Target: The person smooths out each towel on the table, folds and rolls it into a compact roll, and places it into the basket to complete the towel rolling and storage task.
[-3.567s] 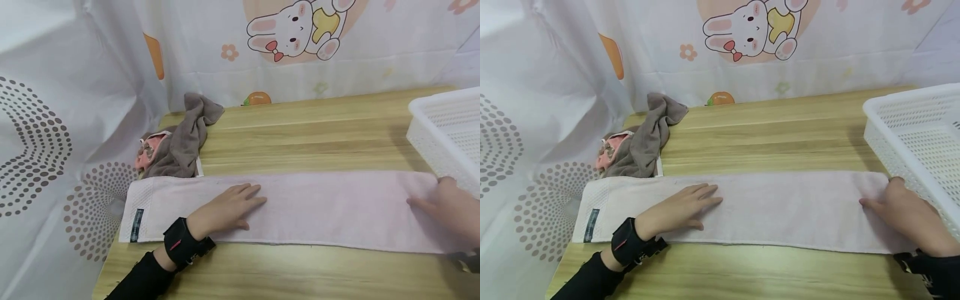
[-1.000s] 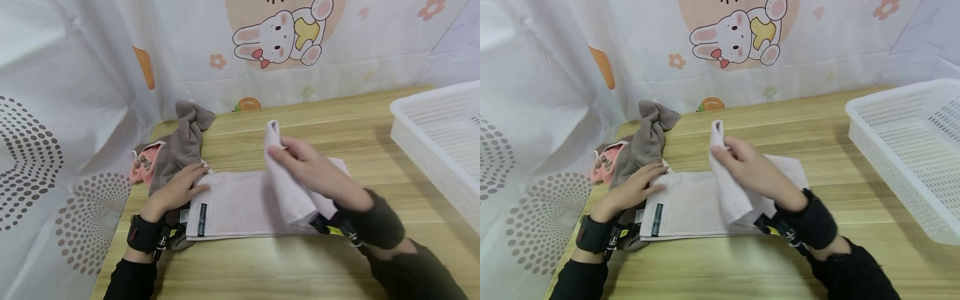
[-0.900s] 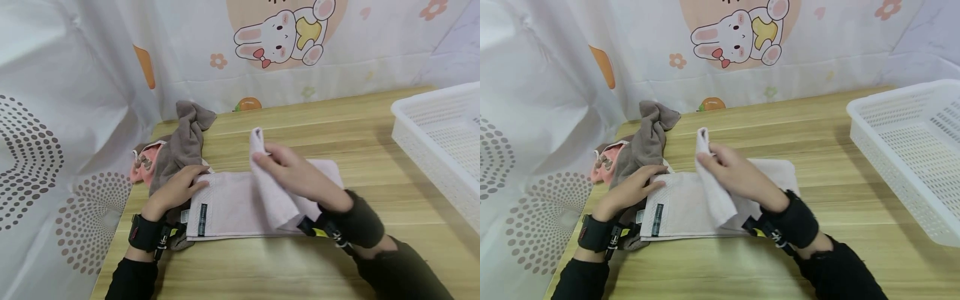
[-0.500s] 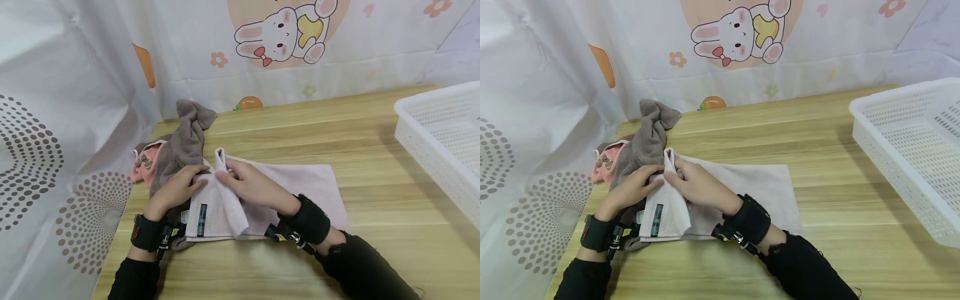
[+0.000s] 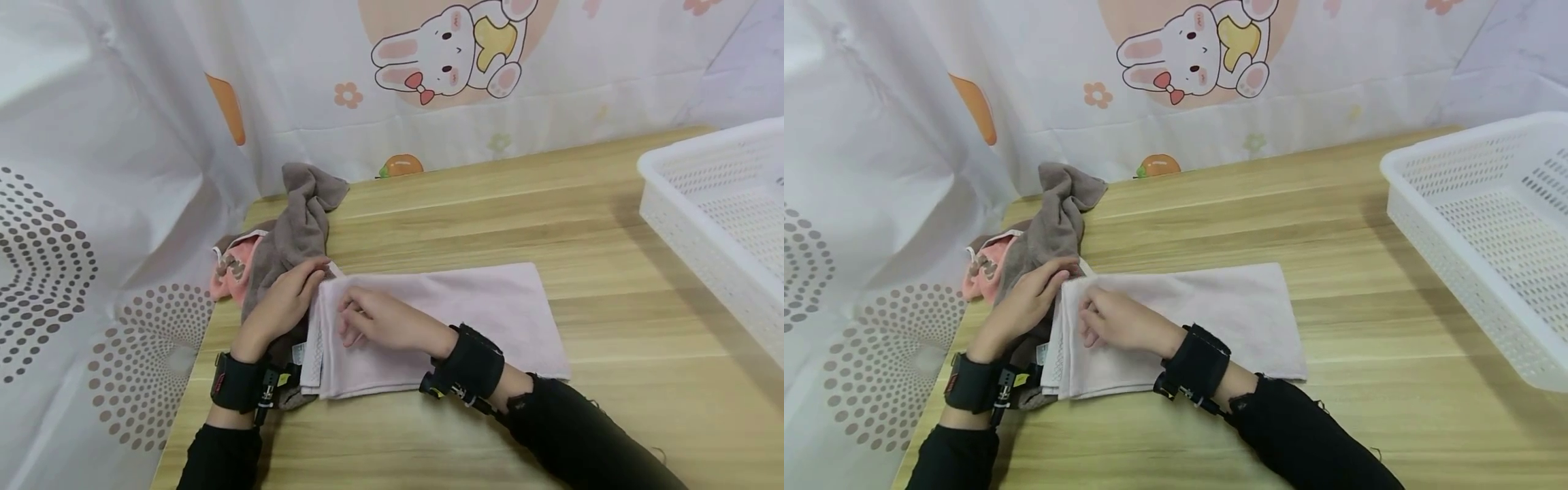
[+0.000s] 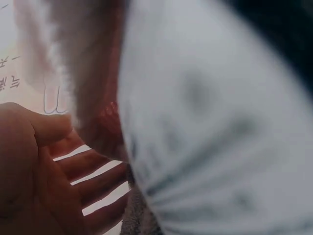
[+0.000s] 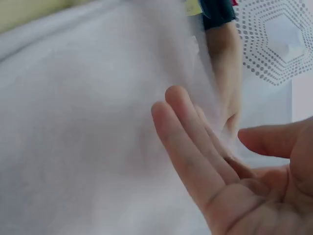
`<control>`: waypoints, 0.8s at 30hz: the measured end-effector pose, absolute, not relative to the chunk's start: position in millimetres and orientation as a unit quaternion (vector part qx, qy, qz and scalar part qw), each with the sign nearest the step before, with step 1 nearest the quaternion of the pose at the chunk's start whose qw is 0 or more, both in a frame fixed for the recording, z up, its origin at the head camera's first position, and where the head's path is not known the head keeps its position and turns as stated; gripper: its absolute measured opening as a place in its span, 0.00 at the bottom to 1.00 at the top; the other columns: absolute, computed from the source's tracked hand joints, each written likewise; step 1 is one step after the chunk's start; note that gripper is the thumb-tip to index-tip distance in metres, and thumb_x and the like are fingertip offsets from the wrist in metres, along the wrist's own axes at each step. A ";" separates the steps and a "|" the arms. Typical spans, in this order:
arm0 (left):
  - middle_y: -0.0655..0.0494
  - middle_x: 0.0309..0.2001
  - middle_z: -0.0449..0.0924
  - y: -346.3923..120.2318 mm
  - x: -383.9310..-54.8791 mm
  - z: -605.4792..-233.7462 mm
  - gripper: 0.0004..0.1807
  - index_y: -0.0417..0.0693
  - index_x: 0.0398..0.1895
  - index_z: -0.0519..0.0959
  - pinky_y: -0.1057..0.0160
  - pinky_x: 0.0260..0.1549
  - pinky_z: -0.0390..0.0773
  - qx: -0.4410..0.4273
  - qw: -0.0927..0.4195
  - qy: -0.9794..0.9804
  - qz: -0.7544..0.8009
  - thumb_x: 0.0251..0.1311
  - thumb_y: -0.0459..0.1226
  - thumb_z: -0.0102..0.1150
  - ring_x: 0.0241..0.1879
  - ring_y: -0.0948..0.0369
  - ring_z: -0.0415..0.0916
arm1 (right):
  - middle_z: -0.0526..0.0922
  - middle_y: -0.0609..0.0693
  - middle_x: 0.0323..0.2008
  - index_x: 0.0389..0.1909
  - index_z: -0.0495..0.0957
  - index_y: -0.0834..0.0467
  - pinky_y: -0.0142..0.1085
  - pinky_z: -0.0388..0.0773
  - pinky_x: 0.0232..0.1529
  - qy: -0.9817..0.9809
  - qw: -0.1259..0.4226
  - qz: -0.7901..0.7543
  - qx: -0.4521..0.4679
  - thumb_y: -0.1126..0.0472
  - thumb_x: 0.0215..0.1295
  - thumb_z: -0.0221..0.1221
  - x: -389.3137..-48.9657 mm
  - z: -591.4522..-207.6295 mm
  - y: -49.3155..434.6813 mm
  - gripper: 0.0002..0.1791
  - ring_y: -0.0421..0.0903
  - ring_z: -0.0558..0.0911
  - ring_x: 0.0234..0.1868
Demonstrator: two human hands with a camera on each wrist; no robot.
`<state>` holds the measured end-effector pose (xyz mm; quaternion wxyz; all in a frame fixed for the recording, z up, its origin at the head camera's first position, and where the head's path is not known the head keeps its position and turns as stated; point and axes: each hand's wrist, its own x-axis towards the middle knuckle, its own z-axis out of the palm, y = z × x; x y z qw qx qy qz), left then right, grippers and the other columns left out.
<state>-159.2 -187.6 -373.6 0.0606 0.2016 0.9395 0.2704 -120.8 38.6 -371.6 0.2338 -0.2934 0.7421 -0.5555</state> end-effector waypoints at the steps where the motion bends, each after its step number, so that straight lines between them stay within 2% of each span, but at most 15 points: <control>1: 0.43 0.63 0.74 -186.8 -159.4 -373.2 0.23 0.42 0.70 0.67 0.44 0.59 0.70 0.201 0.062 0.940 0.270 0.79 0.43 0.37 0.62 0.47 0.72 | 0.84 0.59 0.42 0.54 0.69 0.68 0.36 0.83 0.37 0.747 0.235 -0.546 -0.299 0.67 0.78 0.43 -120.0 -372.6 40.7 0.12 0.49 0.87 0.36; 4: 0.44 0.62 0.74 -184.2 -160.0 -371.8 0.24 0.43 0.69 0.68 0.44 0.59 0.70 0.198 0.066 0.942 0.264 0.78 0.45 0.40 0.62 0.47 0.72 | 0.84 0.57 0.43 0.56 0.69 0.67 0.33 0.79 0.40 0.766 0.226 -0.514 -0.312 0.67 0.78 0.44 -118.2 -373.8 50.9 0.13 0.46 0.86 0.38; 8: 0.45 0.60 0.76 -179.5 -160.6 -369.8 0.23 0.43 0.67 0.70 0.46 0.57 0.72 0.202 0.064 0.944 0.252 0.76 0.46 0.46 0.59 0.49 0.73 | 0.84 0.54 0.38 0.53 0.72 0.65 0.30 0.77 0.39 0.801 0.189 -0.470 -0.318 0.64 0.76 0.48 -112.6 -375.5 79.1 0.12 0.39 0.83 0.34; 14: 0.43 0.59 0.75 -170.5 -161.1 -366.4 0.22 0.41 0.64 0.74 0.47 0.54 0.75 0.223 0.084 0.945 0.224 0.72 0.42 0.55 0.57 0.49 0.74 | 0.83 0.49 0.34 0.43 0.77 0.61 0.33 0.78 0.38 0.854 0.130 -0.418 -0.282 0.63 0.73 0.55 -100.0 -383.5 159.3 0.06 0.35 0.80 0.32; 16: 0.43 0.59 0.76 -167.6 -161.7 -365.6 0.22 0.41 0.63 0.74 0.47 0.55 0.75 0.233 0.098 0.944 0.212 0.71 0.41 0.56 0.58 0.49 0.74 | 0.81 0.46 0.30 0.38 0.78 0.59 0.33 0.77 0.34 0.878 0.100 -0.394 -0.254 0.63 0.71 0.57 -96.6 -387.9 187.2 0.04 0.36 0.77 0.29; 19: 0.45 0.58 0.78 -162.0 -163.7 -366.2 0.21 0.42 0.63 0.75 0.48 0.55 0.75 0.248 0.114 0.944 0.186 0.70 0.41 0.57 0.57 0.50 0.76 | 0.74 0.43 0.22 0.29 0.76 0.56 0.33 0.70 0.26 0.918 0.080 -0.337 -0.195 0.58 0.71 0.59 -90.6 -393.3 225.8 0.09 0.37 0.71 0.24; 24: 0.47 0.53 0.83 -151.9 -168.4 -370.9 0.20 0.44 0.61 0.77 0.50 0.50 0.78 0.268 0.123 0.945 0.141 0.70 0.42 0.58 0.51 0.52 0.81 | 0.64 0.43 0.17 0.20 0.69 0.53 0.34 0.59 0.22 0.958 0.137 -0.231 -0.096 0.44 0.73 0.53 -79.3 -399.9 269.1 0.24 0.40 0.63 0.19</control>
